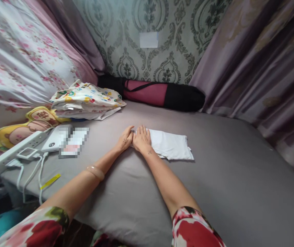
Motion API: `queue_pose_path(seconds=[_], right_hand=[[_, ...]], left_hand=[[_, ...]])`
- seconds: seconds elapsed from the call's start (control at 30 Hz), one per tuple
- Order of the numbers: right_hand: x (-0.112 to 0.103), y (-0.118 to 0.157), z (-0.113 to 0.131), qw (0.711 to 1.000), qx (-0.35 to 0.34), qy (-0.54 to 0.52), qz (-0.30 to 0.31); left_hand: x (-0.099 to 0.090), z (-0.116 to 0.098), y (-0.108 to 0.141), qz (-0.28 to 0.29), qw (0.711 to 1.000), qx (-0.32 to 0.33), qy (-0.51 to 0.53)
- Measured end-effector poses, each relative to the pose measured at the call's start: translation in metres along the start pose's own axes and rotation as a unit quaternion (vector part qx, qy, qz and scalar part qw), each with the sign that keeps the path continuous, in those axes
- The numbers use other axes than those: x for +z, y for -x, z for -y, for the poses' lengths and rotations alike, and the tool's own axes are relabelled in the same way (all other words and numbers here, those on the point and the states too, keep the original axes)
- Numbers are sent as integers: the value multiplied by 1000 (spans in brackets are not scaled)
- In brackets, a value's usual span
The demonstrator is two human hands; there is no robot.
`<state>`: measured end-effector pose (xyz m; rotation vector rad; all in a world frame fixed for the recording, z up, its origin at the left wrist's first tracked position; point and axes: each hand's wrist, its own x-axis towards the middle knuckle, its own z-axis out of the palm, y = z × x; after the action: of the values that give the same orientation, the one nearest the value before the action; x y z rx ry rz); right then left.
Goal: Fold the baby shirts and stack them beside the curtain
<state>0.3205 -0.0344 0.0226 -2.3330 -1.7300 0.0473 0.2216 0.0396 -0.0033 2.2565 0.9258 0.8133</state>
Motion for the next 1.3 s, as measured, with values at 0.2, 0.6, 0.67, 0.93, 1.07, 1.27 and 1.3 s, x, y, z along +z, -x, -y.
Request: queue_pose_path(seconds=[0.2, 0.6, 0.67, 0.93, 1.07, 1.27, 1.3], right_hand=[[10, 1, 7, 999, 2, -29, 18], [-74, 54, -137, 963, 231, -121, -66], [-87, 74, -173, 949, 299, -94, -34], [-73, 88, -200, 925, 365, -92, 40], [-65, 77, -189, 926, 366, -76, 58], [-68, 80, -171, 944, 314, -98, 20], [-70, 83, -167, 945, 307, -110, 17]], left_hand=[[-1, 1, -2, 10, 1000, -3, -18], [0, -3, -15, 75, 979, -23, -186], [-1, -8, -20, 82, 971, -55, -218], [-4, -23, -33, 140, 945, -171, -243], [-5, -28, -34, 153, 944, -192, -220], [-6, -45, -29, 131, 959, -150, -200], [-6, -48, -28, 122, 960, -145, -205]])
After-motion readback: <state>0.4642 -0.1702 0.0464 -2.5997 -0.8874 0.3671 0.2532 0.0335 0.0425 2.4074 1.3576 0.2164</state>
